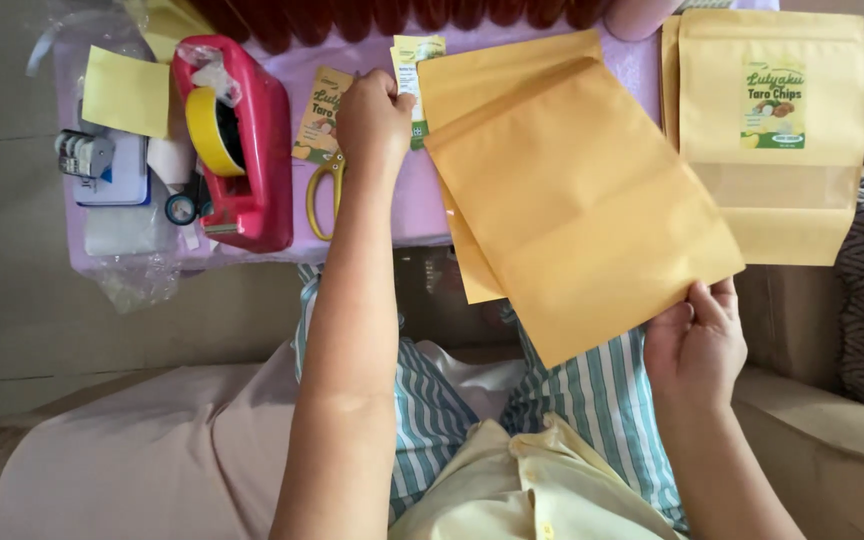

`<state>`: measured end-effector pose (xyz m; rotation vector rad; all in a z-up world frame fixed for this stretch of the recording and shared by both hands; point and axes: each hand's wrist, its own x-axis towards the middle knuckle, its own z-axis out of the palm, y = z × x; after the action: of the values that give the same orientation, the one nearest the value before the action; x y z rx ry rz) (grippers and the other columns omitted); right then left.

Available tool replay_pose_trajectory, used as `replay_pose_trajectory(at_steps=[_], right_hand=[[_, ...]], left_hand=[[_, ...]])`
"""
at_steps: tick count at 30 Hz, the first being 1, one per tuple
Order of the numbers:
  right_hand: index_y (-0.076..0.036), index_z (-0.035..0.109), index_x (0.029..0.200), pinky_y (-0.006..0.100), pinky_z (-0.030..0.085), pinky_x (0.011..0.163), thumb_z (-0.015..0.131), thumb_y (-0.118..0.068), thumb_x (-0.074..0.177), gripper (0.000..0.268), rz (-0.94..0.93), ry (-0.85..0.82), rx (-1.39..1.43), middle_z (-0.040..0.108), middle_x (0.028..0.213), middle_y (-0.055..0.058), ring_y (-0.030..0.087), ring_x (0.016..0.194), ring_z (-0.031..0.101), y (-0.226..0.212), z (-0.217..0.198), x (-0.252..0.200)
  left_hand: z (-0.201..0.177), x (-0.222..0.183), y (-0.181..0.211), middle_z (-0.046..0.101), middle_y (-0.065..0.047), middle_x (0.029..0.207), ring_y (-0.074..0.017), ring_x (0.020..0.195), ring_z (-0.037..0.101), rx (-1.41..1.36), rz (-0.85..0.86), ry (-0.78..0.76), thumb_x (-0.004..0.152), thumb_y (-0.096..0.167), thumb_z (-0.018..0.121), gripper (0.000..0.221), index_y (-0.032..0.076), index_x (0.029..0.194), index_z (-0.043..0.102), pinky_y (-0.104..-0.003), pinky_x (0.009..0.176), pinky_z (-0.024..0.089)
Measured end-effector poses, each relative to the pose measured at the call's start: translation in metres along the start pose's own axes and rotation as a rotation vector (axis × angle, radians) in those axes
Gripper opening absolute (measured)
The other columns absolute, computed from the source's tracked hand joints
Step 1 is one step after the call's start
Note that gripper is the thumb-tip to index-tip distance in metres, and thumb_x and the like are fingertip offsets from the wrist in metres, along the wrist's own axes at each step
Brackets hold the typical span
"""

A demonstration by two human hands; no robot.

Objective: The person peels adhesive labels from a sheet and applies them to the front of several standing paper pouches one at a time, using scissors to trim one label before applying it.

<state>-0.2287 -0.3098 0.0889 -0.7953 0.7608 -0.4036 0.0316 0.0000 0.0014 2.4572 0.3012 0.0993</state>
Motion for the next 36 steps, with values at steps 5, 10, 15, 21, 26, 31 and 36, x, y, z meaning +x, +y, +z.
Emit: replay_pose_trajectory(at_steps=[5, 10, 15, 21, 26, 31, 36], right_hand=[[-0.003, 0.052, 0.146, 0.029, 0.051, 0.120, 0.044, 0.014, 0.092, 0.057, -0.027, -0.022, 0.081, 0.061, 0.147, 0.016, 0.024, 0.139, 0.061, 0.000, -0.024, 0.005], [-0.012, 0.052, 0.143, 0.034, 0.054, 0.118, 0.045, 0.021, 0.087, 0.065, -0.040, 0.067, 0.197, 0.065, 0.143, 0.013, 0.024, 0.134, 0.065, 0.002, -0.036, 0.009], [-0.022, 0.044, 0.142, 0.024, 0.060, 0.098, 0.052, 0.016, 0.088, 0.066, -0.070, 0.024, -0.039, 0.060, 0.146, 0.006, 0.017, 0.130, 0.064, -0.001, -0.033, -0.007], [-0.016, 0.032, 0.138, 0.031, 0.050, 0.108, 0.059, 0.003, 0.093, 0.056, -0.102, -0.082, -0.450, 0.046, 0.132, 0.011, 0.018, 0.121, 0.056, -0.008, -0.027, -0.018], [-0.003, 0.035, 0.146, 0.043, 0.022, 0.129, 0.064, -0.010, 0.103, 0.052, -0.913, -0.460, -0.951, 0.031, 0.153, 0.018, 0.030, 0.152, 0.028, -0.038, 0.012, -0.027], [-0.002, 0.036, 0.154, 0.038, 0.049, 0.117, 0.063, -0.010, 0.100, 0.061, -0.513, -0.655, -0.672, 0.051, 0.152, 0.022, 0.029, 0.141, 0.053, -0.055, 0.066, -0.033], [0.007, 0.068, 0.104, 0.037, 0.066, 0.063, 0.091, 0.006, 0.068, 0.043, -0.153, -0.625, -0.392, 0.072, 0.084, 0.018, 0.025, 0.072, 0.077, -0.022, 0.070, 0.002]], left_hand=[[-0.018, -0.007, 0.003, 0.073, -0.003, 0.076, -0.0265, 0.068, 0.066, -0.048, 0.034, 0.008, 0.088, 0.020, 0.070, 0.011, 0.017, 0.078, 0.067, -0.048, 0.054, 0.042], [-0.041, -0.019, 0.008, 0.071, 0.002, 0.072, -0.0188, 0.064, 0.062, -0.157, 0.179, 0.103, 0.087, 0.010, 0.069, 0.003, 0.013, 0.088, 0.071, -0.040, 0.055, 0.044], [-0.080, -0.049, 0.043, 0.079, -0.004, 0.097, -0.0148, 0.076, 0.071, -0.462, 0.228, 0.156, 0.091, 0.007, 0.066, 0.006, 0.009, 0.096, 0.069, -0.030, 0.061, 0.054], [-0.088, -0.076, 0.062, 0.073, 0.001, 0.091, -0.0080, 0.074, 0.058, -0.711, 0.333, 0.038, 0.091, 0.005, 0.071, 0.009, 0.012, 0.096, 0.068, -0.023, 0.063, 0.048], [-0.100, -0.127, 0.090, 0.069, 0.000, 0.097, -0.0087, 0.084, 0.063, -0.857, 0.379, -0.183, 0.097, 0.009, 0.068, 0.008, 0.011, 0.105, 0.065, -0.023, 0.075, 0.053], [-0.102, -0.204, 0.124, 0.050, 0.001, 0.081, -0.0118, 0.073, 0.049, -0.862, 0.563, -0.322, 0.095, 0.004, 0.070, 0.016, 0.012, 0.094, 0.056, -0.027, 0.067, 0.044], [-0.087, -0.243, 0.125, 0.063, -0.001, 0.079, -0.0142, 0.067, 0.068, -0.891, 0.516, -0.283, 0.086, 0.012, 0.082, 0.019, 0.011, 0.101, 0.070, -0.026, 0.063, 0.059]])
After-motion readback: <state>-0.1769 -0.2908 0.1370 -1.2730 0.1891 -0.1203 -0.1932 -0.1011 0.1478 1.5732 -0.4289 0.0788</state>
